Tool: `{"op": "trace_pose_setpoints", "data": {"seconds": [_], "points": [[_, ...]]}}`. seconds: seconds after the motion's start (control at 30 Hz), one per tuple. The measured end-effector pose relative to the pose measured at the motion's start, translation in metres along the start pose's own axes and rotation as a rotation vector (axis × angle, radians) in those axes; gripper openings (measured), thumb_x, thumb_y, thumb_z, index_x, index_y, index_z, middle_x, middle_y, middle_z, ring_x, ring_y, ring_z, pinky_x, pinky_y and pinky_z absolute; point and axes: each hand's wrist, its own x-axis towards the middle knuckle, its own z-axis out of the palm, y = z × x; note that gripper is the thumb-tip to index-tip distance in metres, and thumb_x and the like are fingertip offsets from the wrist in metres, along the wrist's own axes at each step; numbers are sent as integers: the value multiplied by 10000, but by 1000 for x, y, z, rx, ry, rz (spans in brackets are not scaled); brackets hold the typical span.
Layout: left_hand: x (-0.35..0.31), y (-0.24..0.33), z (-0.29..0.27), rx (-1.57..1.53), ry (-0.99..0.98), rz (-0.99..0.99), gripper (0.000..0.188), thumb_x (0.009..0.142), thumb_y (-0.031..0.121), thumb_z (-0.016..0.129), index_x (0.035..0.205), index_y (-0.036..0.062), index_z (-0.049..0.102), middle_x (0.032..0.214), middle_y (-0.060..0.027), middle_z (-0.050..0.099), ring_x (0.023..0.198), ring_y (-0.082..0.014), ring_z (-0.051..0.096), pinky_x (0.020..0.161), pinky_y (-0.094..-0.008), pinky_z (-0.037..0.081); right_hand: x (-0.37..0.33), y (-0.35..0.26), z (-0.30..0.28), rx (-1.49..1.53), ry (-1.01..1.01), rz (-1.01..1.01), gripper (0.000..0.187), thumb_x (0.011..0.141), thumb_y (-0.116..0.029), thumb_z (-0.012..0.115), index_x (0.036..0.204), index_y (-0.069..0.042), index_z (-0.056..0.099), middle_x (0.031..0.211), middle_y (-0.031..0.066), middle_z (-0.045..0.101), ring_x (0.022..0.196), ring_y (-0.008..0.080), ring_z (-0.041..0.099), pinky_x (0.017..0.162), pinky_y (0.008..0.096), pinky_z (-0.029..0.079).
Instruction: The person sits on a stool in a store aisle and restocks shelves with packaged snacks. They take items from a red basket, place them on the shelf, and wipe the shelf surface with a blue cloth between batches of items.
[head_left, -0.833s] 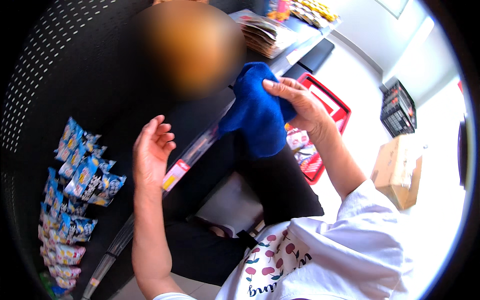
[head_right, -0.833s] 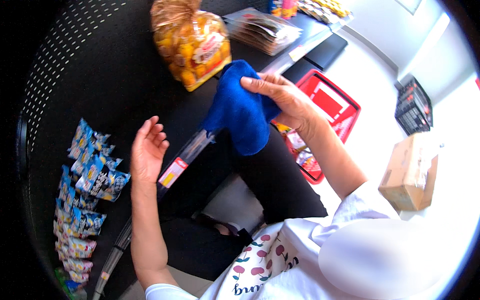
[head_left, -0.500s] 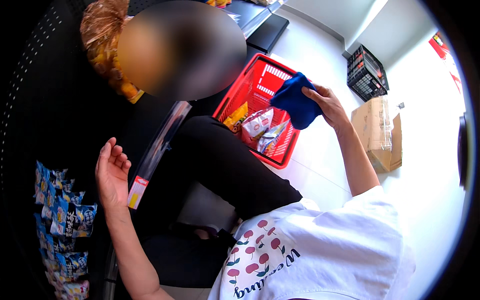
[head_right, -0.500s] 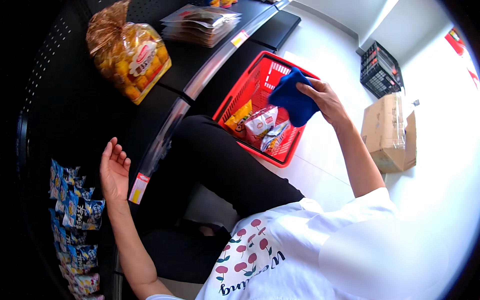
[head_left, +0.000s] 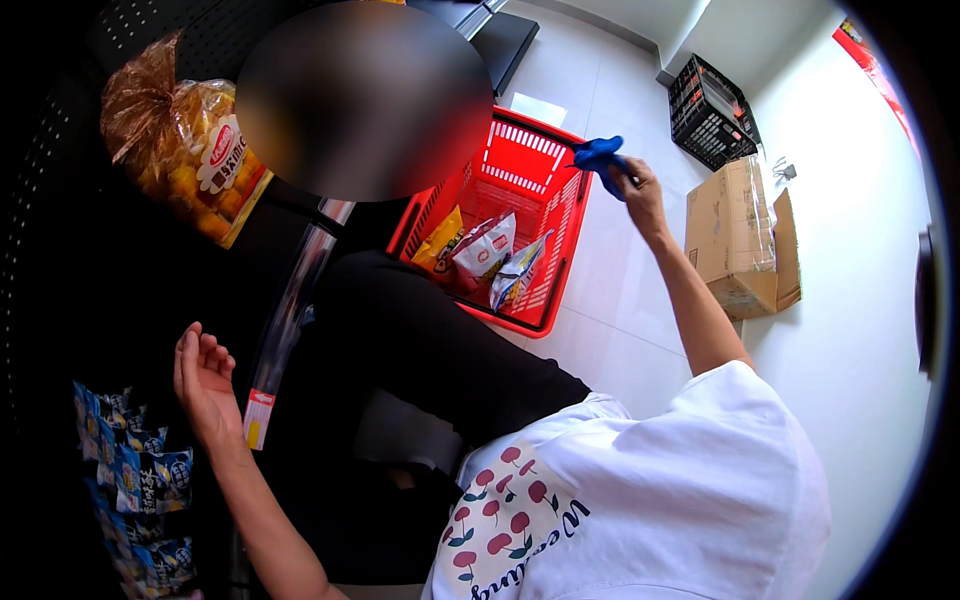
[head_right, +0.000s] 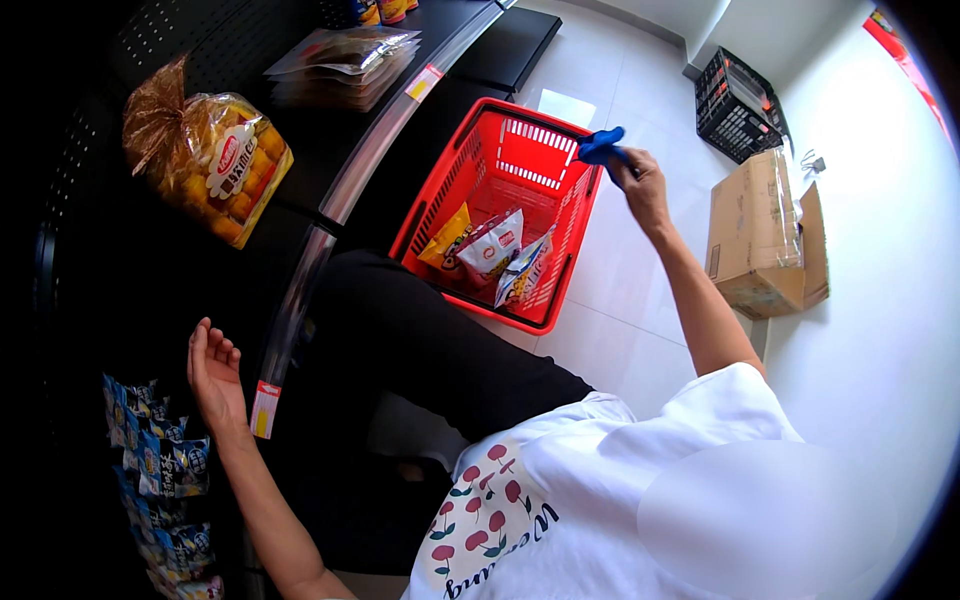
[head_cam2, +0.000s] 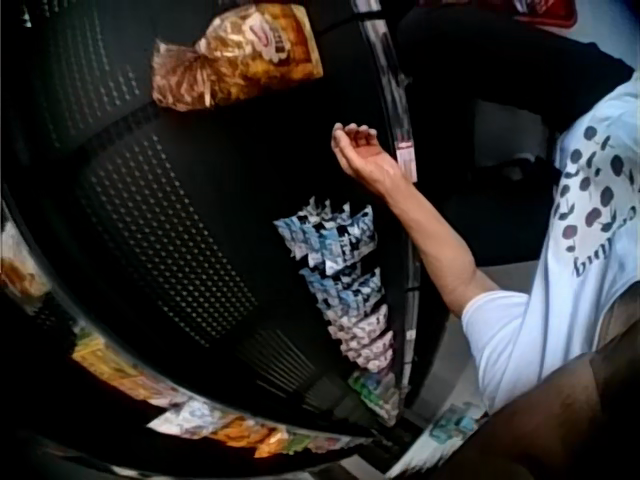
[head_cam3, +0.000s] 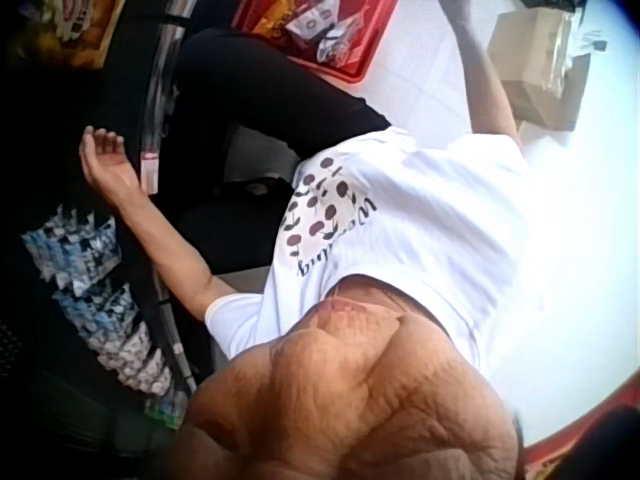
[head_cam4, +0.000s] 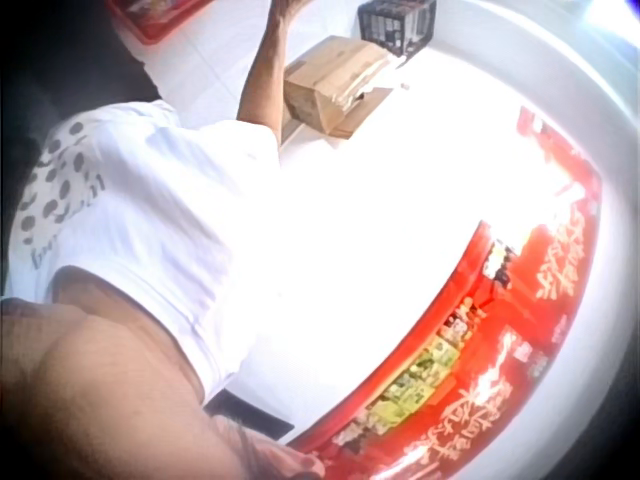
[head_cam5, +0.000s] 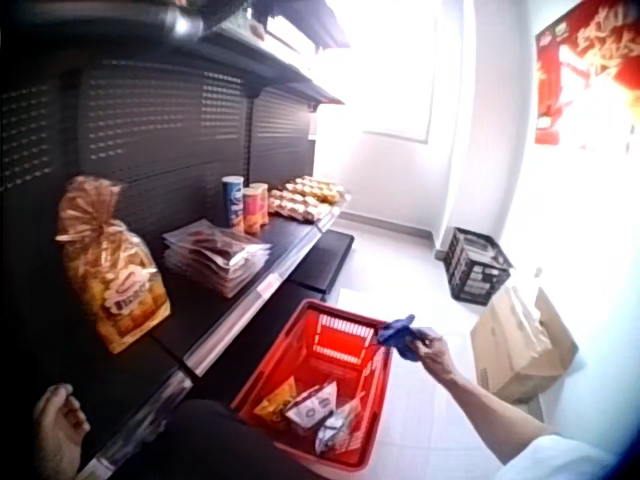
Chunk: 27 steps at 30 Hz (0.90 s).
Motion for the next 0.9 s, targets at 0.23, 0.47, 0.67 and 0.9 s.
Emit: {"op": "trace_pose_setpoints", "data": {"seconds": [0.23,0.47,0.67,0.9], "points": [[-3,-9,5,-2,-70,37,226,970,265,642,1094,81,683,870,-25,687,756,-82,646,671,-208,541,-75,10,46,-635,-584,30,353,835,-109,722,1184,-142,679,1348,145,530,1210,352,506,1004,418,496],[-8,-6,11,45,-95,48,208,979,259,628,1078,85,682,865,-22,685,753,-82,644,669,-207,537,-76,-10,35,-557,-556,6,385,828,-87,727,1207,-122,665,1337,137,547,1198,340,515,983,432,520],[-11,-4,13,32,-89,21,193,985,246,621,1067,79,674,853,-15,665,750,-81,634,664,-207,519,-86,-63,61,-428,-666,-143,567,774,-52,800,1294,-190,623,1449,98,470,1322,327,431,1067,445,486],[-16,1,14,60,-74,27,199,976,264,630,1040,80,677,837,-18,679,729,-83,636,647,-209,504,-99,-43,94,-354,-679,-340,156,804,-118,743,958,-92,758,1175,81,657,1172,293,522,968,384,504]]}}
